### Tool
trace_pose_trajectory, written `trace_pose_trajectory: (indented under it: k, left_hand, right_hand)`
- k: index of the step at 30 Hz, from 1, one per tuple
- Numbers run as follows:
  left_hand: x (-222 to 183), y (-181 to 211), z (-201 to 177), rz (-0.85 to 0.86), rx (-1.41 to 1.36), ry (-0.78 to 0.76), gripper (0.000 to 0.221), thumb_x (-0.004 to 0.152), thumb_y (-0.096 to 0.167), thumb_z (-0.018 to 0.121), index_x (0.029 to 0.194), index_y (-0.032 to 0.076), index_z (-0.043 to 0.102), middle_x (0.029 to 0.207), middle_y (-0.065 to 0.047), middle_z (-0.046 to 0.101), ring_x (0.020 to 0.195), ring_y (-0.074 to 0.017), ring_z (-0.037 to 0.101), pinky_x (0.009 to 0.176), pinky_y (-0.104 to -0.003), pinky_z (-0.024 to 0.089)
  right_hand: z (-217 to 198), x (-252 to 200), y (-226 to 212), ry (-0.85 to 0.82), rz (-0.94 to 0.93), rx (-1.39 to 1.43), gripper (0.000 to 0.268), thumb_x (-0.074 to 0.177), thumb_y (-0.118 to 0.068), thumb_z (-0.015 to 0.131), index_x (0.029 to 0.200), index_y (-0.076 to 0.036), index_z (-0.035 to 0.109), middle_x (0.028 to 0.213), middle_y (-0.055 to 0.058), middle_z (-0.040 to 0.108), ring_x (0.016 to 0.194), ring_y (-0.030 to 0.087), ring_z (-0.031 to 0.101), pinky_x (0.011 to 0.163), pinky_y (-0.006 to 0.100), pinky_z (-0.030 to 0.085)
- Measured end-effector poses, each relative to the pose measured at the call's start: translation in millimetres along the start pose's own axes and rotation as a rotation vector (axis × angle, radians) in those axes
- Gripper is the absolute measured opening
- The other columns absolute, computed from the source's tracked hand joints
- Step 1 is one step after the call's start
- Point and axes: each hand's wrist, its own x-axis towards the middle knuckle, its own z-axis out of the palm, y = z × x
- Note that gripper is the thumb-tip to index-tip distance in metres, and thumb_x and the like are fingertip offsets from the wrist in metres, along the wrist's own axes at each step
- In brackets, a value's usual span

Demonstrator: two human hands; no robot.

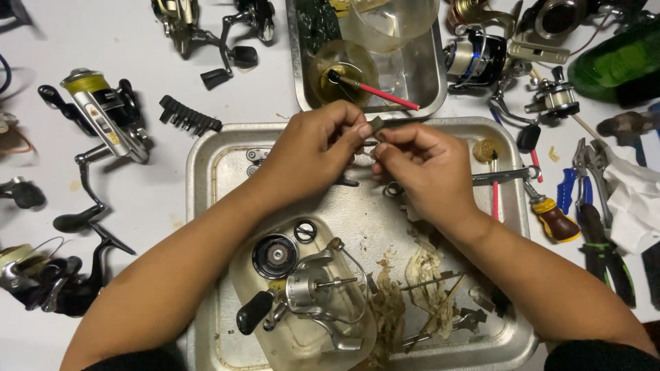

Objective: Disassembling, cleaning, and inspecting the internal components of a spinning fishing reel spool on a workbench.

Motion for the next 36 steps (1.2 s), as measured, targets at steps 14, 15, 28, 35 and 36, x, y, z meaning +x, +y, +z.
trace_pose_trajectory:
  k: [14,15,28,35,36]
  left_hand:
    - [-2,9,0,-0.03,-0.112,-0.05,0.009,0.098,0.003,0.062,0.105,0.003,0.067,0.074,-0.008,0.071,0.066,-0.0138,0.069,0.064,-0.03,0.061]
    - [-2,9,1,-0.029,-0.096,-0.053,0.008,0.097,0.004,0.064,0.105,0.003,0.068,0.074,-0.008,0.072,0.064,-0.0138,0.07,0.062,-0.03,0.06]
    - [-1,8,1,-0.126,-0.162,-0.04,0.009,0.098,0.005,0.061,0.102,0.004,0.069,0.072,-0.007,0.072,0.063,-0.0112,0.071,0.061,-0.026,0.062]
    - [-1,6,2,-0.121,-0.156,-0.039,0.005,0.096,0.006,0.066,0.1,0.004,0.069,0.071,-0.006,0.072,0.063,-0.0107,0.07,0.061,-0.026,0.061]
    - [-1,8,3,-0.112,-0.162,-0.044,0.008,0.096,0.005,0.065,0.103,0.004,0.069,0.074,-0.007,0.073,0.066,-0.0107,0.071,0.063,-0.027,0.062]
  right_hand:
    - [-1,1,-7,0.006,0.012,-0.069,0.017,0.091,0.001,0.072,0.108,0.003,0.074,0.069,0.013,0.071,0.058,0.009,0.069,0.054,0.02,0.057]
    - [-2,2,-5,0.014,0.035,-0.043,0.017,0.091,0.002,0.071,0.107,0.004,0.074,0.071,0.013,0.072,0.059,0.01,0.07,0.055,0.021,0.058]
    - [-2,0,-6,-0.004,0.012,-0.083,0.017,0.089,0.001,0.074,0.106,0.003,0.074,0.068,0.013,0.07,0.057,0.009,0.068,0.051,0.019,0.055]
    - [-3,-1,-1,0.006,-0.001,-0.127,0.018,0.088,0.0,0.076,0.106,0.002,0.075,0.07,0.014,0.071,0.057,0.008,0.067,0.051,0.018,0.053]
    - [-4,1,-3,0.013,-0.009,-0.112,0.018,0.09,-0.001,0.075,0.107,0.001,0.075,0.073,0.013,0.072,0.06,0.008,0.068,0.053,0.018,0.054]
